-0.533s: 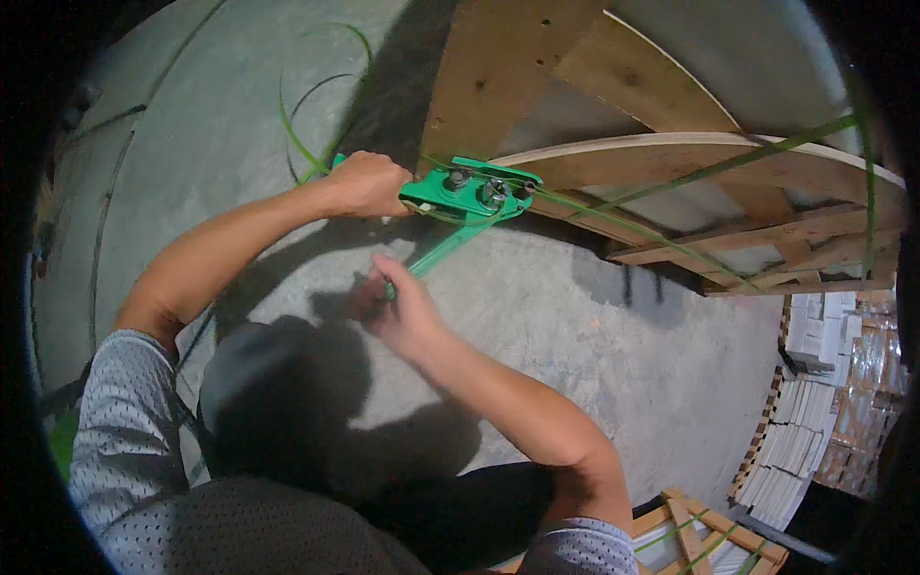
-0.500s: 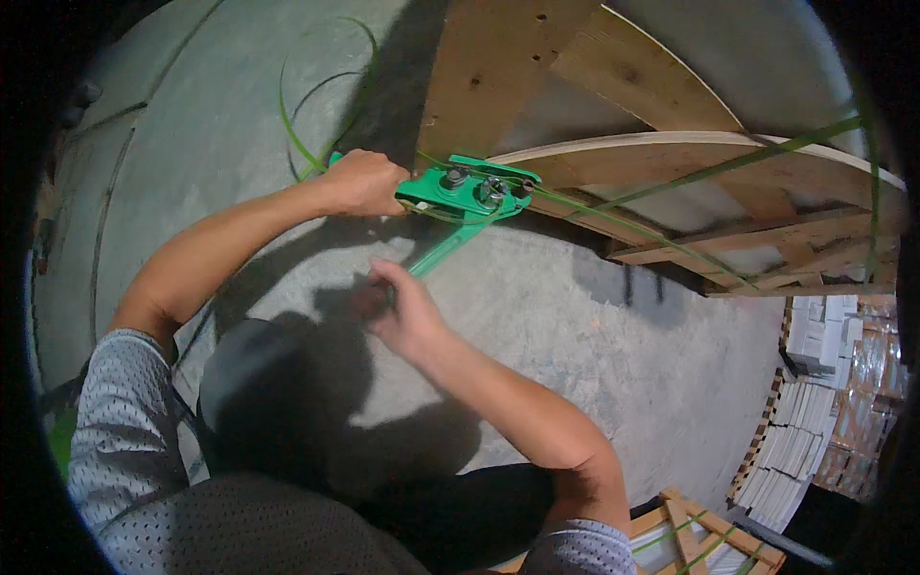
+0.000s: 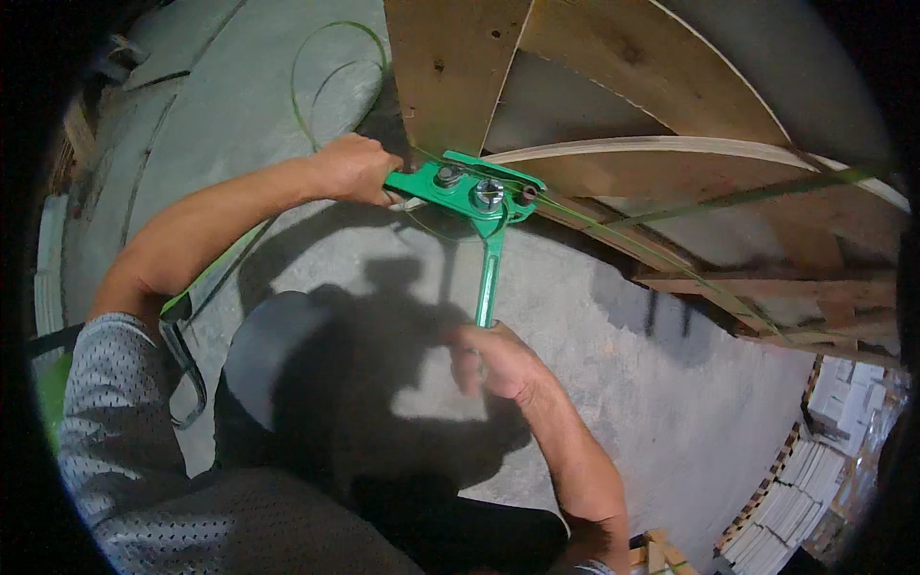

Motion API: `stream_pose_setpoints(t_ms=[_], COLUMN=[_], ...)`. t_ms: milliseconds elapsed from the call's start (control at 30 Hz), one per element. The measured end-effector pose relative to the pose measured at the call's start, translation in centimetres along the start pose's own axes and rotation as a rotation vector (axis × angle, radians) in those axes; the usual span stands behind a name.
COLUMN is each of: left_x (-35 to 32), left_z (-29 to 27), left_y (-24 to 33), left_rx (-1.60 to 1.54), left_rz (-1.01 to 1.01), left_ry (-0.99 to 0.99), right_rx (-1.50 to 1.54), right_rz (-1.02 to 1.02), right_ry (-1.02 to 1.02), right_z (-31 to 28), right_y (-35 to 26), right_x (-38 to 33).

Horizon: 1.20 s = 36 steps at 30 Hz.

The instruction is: The person wraps green plastic strapping around a wooden crate, threads it through a hand tensioner, and cranks the handle to tighten the strap. They then use a strapping tool to secure the strap and repeat the process on another side of the crate.

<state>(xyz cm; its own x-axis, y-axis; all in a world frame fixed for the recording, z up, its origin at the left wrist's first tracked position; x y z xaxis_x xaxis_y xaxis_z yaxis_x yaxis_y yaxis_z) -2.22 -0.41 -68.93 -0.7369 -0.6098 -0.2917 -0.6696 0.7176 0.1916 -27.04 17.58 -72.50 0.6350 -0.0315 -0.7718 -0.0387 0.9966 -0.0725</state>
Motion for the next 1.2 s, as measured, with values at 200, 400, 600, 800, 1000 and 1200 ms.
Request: stream_pose_setpoints(t_ms=[200,400,600,800,1000,1200], left_x=[0.5,0.3,-0.1,0.4,0.6,0.2], left_z=[0.1,-0.2,0.4,0.8,0.9,0.2], left_y=[-0.2,0.1,0.7,-0.1,-0.1,1.2], left_rx=[-0.006,0.042,0.088,0.041,0.074,0.019], left_rz=[0.015,0.007,0.005,0.068,0.063,-0.007], left_ry=[-0.049,-0.052,0.062,0.102,0.082,0.095], right_rx=[0.333,0.639,0.230,0.178,0.631,0.569], right_rz=[-0.145,-0.658,-0.285,-0.345,-0.606,-0.468], right_ry=[-0.218,-0.672,-0.131,-0.288,-0.383,-0.405], right_z=[7.7,14.7,6.5,3.2,13.3,10.3], right_y=[0.1,-5.2,0.9,2.5,-3.5,-0.1], right_x=[8.0,15.7,4.0,5.6,13.4,8.5])
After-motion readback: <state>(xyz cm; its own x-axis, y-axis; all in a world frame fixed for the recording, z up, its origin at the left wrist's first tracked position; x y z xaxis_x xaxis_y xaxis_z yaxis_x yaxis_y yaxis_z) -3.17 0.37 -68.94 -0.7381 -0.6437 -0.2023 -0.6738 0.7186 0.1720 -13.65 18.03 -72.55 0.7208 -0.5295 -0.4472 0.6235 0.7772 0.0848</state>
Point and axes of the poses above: each hand's wrist, its own x-axis towards the middle knuckle, its own z-axis out of the palm, y = z × x, the point moved 3 cm from there along x, towards the middle knuckle, and after that the axes turned 14 degrees about z, right-handed, at the moved point
